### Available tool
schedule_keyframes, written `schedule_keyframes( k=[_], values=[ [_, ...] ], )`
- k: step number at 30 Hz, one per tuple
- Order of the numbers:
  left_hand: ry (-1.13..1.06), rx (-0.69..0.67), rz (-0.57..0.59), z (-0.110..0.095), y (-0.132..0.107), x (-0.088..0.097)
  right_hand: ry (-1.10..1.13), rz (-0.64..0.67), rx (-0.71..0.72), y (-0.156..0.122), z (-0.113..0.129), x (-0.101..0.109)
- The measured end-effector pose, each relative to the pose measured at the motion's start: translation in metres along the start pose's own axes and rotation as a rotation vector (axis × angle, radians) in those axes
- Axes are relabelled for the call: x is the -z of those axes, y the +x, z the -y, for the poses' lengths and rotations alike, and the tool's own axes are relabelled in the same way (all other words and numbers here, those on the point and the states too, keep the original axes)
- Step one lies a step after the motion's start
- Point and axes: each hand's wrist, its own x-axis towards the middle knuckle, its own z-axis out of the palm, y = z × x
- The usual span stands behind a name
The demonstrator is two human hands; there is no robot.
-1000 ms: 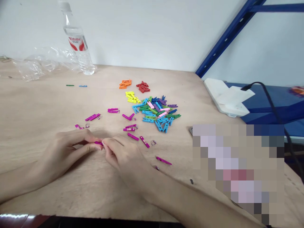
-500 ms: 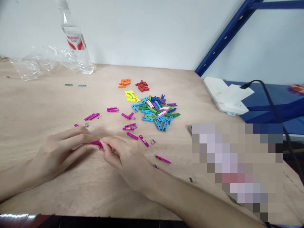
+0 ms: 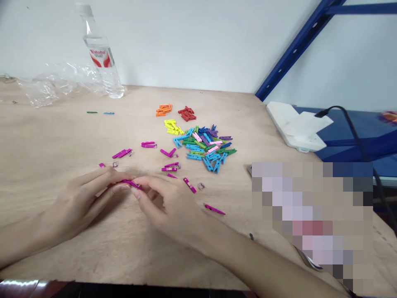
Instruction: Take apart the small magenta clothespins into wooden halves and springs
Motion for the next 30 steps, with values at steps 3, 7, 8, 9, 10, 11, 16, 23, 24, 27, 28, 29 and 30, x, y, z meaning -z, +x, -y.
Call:
schedule_keyframes(
  k=[3, 7, 8, 9, 10, 11, 16, 23, 24, 27, 28, 29, 30],
  values=[
    [0.010, 0.000, -0.005, 0.001, -0.001, 0.000, -0.047, -0.031, 0.028, 0.000, -0.003, 0.000],
    [0.039, -0.003, 0.003, 0.003, -0.002, 0.001, -0.099, -0.045, 0.030, 0.000, -0.007, 0.002],
    [0.040, -0.009, 0.008, 0.003, -0.002, 0.001, -0.103, -0.048, 0.024, 0.000, -0.008, 0.002],
    [0.042, -0.015, 0.013, 0.003, -0.002, 0.002, -0.103, -0.054, 0.022, 0.000, -0.008, 0.002],
    [0.047, -0.024, 0.017, 0.004, -0.002, 0.002, -0.099, -0.059, 0.023, 0.000, -0.008, 0.002],
    [0.054, -0.033, 0.015, 0.004, -0.002, 0.002, -0.096, -0.067, 0.030, 0.000, -0.008, 0.002],
    [0.056, -0.054, -0.039, 0.004, -0.003, 0.001, -0.142, -0.122, 0.096, 0.000, -0.008, 0.002],
    [-0.031, -0.032, -0.108, -0.003, -0.001, -0.001, -0.244, -0.184, 0.229, -0.002, -0.011, 0.001],
    [-0.032, -0.030, -0.113, -0.003, 0.000, -0.002, -0.256, -0.182, 0.234, -0.002, -0.012, 0.000],
    [0.021, -0.055, -0.128, -0.001, 0.001, -0.003, -0.275, -0.176, 0.212, -0.001, -0.013, -0.002],
    [0.051, -0.069, -0.134, 0.000, 0.001, -0.004, -0.271, -0.175, 0.199, -0.001, -0.013, -0.002],
    [0.080, -0.083, -0.141, 0.001, 0.000, -0.004, -0.257, -0.171, 0.186, 0.000, -0.012, -0.003],
    [0.105, -0.097, -0.150, 0.002, 0.000, -0.004, -0.229, -0.165, 0.172, 0.000, -0.011, -0.003]
  ],
)
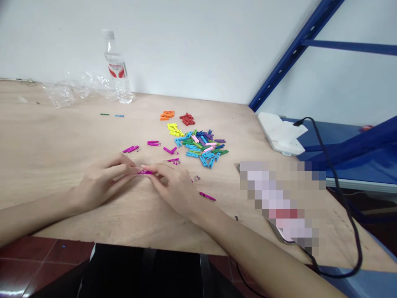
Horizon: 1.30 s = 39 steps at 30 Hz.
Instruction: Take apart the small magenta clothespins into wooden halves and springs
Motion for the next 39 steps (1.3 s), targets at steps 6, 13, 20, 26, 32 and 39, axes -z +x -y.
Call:
schedule_keyframes(
  k=[6, 13, 20, 26, 32, 39],
  values=[
    [0.062, -0.097, -0.060, 0.004, -0.003, 0.004, 0.397, 0.102, -0.187, 0.004, 0.009, 0.003],
    [-0.014, -0.098, -0.043, -0.001, 0.000, 0.010, 0.712, 0.160, -0.444, 0.009, 0.010, 0.006],
    [-0.126, 0.084, 0.004, 0.000, 0.005, 0.008, 0.740, 0.154, -0.512, 0.011, -0.002, 0.005],
    [-0.118, 0.032, 0.058, 0.005, 0.005, 0.005, 0.737, 0.166, -0.574, 0.011, 0.003, 0.004],
    [-0.174, 0.072, 0.077, 0.003, -0.001, 0.002, 0.749, 0.195, -0.569, 0.009, 0.003, -0.001],
    [-0.191, 0.079, 0.026, 0.004, -0.001, -0.003, 0.706, 0.180, -0.583, 0.009, 0.005, -0.001]
  ],
)
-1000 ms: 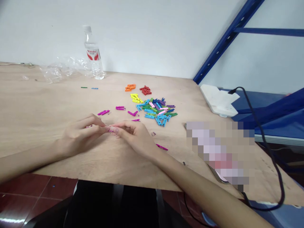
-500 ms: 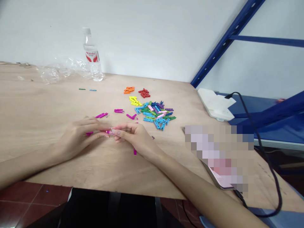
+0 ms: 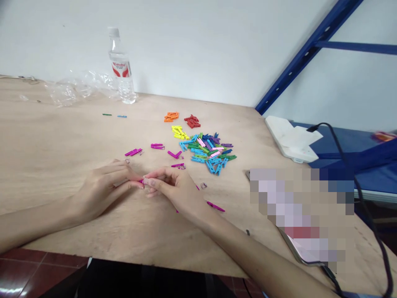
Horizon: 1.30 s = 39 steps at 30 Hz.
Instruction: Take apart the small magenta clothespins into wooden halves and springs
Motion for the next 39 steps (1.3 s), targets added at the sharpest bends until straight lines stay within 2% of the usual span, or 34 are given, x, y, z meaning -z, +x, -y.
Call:
schedule_keyframes(
  k=[12, 17, 21, 24, 26, 29, 33, 39],
  values=[
    [0.033, -0.022, -0.026, 0.000, -0.001, 0.001, 0.152, 0.019, -0.065, 0.003, -0.002, -0.003],
    [0.007, -0.056, -0.049, -0.001, 0.003, 0.003, 0.267, 0.026, -0.118, 0.003, 0.007, -0.001],
    [-0.009, -0.098, -0.050, -0.002, 0.006, 0.006, 0.338, 0.111, -0.161, 0.002, 0.015, 0.004],
    [-0.047, 0.029, -0.043, -0.004, 0.006, 0.008, 0.350, 0.153, -0.128, 0.001, 0.014, 0.004],
    [-0.103, 0.147, -0.024, -0.005, 0.006, 0.008, 0.314, 0.140, -0.097, 0.000, 0.012, 0.004],
    [-0.187, 0.238, 0.035, -0.009, 0.007, 0.008, 0.239, 0.124, -0.065, 0.000, 0.009, 0.005],
    [-0.239, 0.283, 0.126, -0.012, 0.008, 0.009, 0.253, 0.146, -0.079, 0.000, 0.005, 0.007],
    [-0.259, 0.276, 0.129, -0.010, 0.005, 0.009, 0.367, 0.230, -0.130, 0.001, 0.005, 0.006]
  ],
)
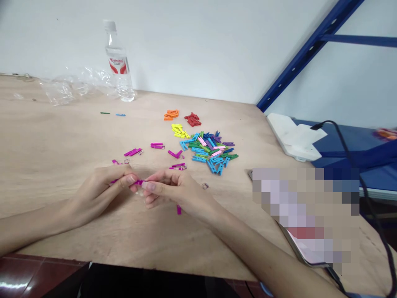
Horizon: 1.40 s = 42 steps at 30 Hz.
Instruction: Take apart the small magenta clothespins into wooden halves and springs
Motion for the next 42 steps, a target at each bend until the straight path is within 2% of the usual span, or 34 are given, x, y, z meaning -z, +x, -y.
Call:
schedule_keyframes(
  k=[7, 12, 18, 27, 34, 38, 42],
  values=[
    [0.058, -0.049, -0.060, 0.001, -0.004, -0.003, -0.004, 0.142, -0.074, -0.004, 0.007, 0.004],
    [0.147, -0.191, -0.029, 0.002, -0.006, -0.001, -0.082, 0.144, -0.123, -0.005, 0.011, 0.003],
    [0.251, -0.291, -0.031, -0.001, -0.008, -0.001, -0.163, 0.236, -0.249, -0.008, 0.018, 0.001],
    [0.375, -0.443, 0.175, 0.007, -0.020, 0.003, -0.130, 0.345, -0.285, -0.009, 0.017, 0.003],
    [0.484, -0.536, 0.224, 0.000, -0.015, 0.007, 0.045, 0.260, -0.441, -0.010, 0.013, 0.001],
    [0.468, -0.523, 0.270, -0.001, -0.013, 0.008, 0.153, 0.297, -0.523, -0.010, 0.010, 0.004],
    [0.469, -0.523, 0.268, 0.001, -0.016, 0.005, 0.179, 0.339, -0.584, -0.009, 0.011, 0.006]
  ],
)
